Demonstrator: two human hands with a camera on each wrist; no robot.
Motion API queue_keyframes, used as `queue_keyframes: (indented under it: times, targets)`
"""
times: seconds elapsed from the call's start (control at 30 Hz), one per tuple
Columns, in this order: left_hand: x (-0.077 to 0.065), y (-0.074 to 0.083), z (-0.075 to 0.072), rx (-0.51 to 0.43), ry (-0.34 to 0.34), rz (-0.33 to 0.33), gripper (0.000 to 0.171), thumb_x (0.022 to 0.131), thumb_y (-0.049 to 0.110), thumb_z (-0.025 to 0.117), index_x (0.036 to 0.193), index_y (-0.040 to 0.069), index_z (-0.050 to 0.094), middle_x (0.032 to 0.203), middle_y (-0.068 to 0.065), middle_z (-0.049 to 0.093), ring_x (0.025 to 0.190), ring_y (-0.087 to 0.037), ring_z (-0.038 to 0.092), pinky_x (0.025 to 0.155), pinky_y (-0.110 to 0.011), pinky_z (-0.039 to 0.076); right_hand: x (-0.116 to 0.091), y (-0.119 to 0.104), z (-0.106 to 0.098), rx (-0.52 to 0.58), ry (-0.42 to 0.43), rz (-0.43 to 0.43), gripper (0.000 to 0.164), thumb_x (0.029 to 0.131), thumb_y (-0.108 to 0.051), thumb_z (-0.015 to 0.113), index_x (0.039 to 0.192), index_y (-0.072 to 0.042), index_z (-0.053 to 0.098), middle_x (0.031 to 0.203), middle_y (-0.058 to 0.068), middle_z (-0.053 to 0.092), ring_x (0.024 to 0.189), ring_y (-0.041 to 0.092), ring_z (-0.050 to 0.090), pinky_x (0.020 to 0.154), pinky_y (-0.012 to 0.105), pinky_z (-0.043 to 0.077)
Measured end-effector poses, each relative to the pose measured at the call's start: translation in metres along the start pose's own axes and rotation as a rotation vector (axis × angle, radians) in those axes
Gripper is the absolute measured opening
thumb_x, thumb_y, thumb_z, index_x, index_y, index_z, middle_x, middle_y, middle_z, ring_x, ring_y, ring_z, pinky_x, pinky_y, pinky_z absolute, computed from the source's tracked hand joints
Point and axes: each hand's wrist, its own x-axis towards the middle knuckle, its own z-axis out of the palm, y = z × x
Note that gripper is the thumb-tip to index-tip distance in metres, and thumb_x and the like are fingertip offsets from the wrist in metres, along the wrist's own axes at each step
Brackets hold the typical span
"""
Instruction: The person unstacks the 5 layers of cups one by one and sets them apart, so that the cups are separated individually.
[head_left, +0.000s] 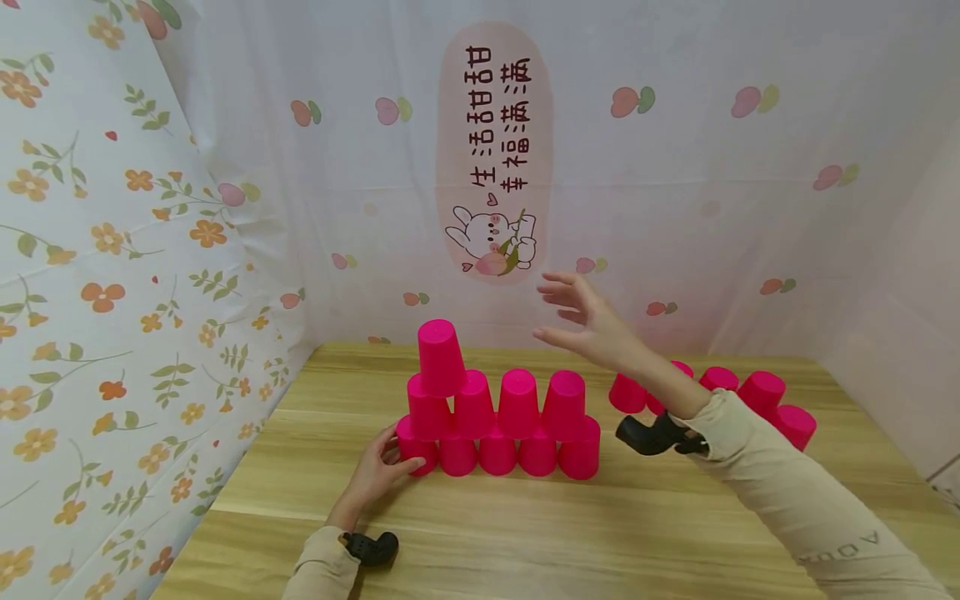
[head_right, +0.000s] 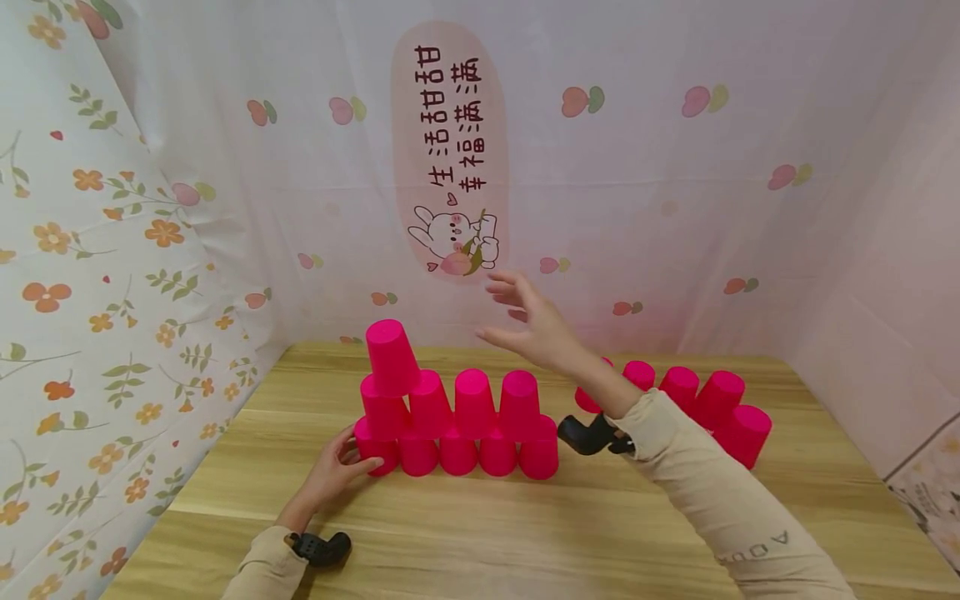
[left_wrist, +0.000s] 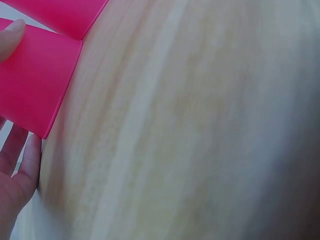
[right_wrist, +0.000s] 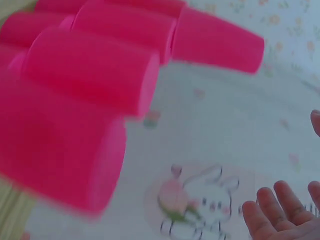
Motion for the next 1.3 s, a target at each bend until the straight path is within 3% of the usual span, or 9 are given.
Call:
queue_keyframes:
  times: [0.27,0.5,0.8,1.3]
  targets:
    - [0.000,-0.001,0.000,0.000,0.000,0.017,0.058,0.072,-0.006,0.068,0.125,-0.006,0.044,0.117,-0.022,0.049,0.104,-0.038,0.047,0.091,-0.049,0.038,0.022,-0.008,0.067,0.062,-0.056,0.015,0.065,0.077,-0.012,0.069,0.131,-0.011,0.033,0.129,0.012,0.043,0.118,0.026,0.040,0.096,0.045,0.035]
    - [-0.001,0.001,0.001,0.003,-0.005,-0.001,0.057,0.073,-0.005,0.067,0.125,-0.006,0.043,0.117,-0.022,0.049,0.106,-0.039,0.047,0.092,-0.048,0.038,0.028,-0.004,0.101,0.025,-0.057,0.067,0.080,0.075,-0.016,0.071,0.138,-0.014,0.021,0.136,0.012,0.034,0.122,0.027,0.034,0.096,0.043,0.036]
    - [-0.001,0.002,0.000,0.012,-0.018,-0.006,0.058,0.075,-0.002,0.067,0.127,-0.005,0.042,0.118,-0.021,0.048,0.108,-0.039,0.046,0.092,-0.047,0.038,0.029,0.006,0.115,0.045,-0.067,0.132,0.071,0.075,-0.010,0.069,0.134,-0.007,0.029,0.123,0.013,0.047,0.111,0.027,0.046,0.088,0.040,0.044]
    - [-0.001,0.001,0.001,-0.007,-0.004,-0.013,0.059,0.075,-0.003,0.067,0.127,-0.005,0.041,0.116,-0.021,0.049,0.106,-0.038,0.048,0.091,-0.046,0.040,0.032,0.006,0.121,0.087,-0.104,0.094,0.064,0.075,-0.009,0.069,0.128,-0.003,0.034,0.116,0.013,0.050,0.103,0.028,0.050,0.083,0.037,0.048]
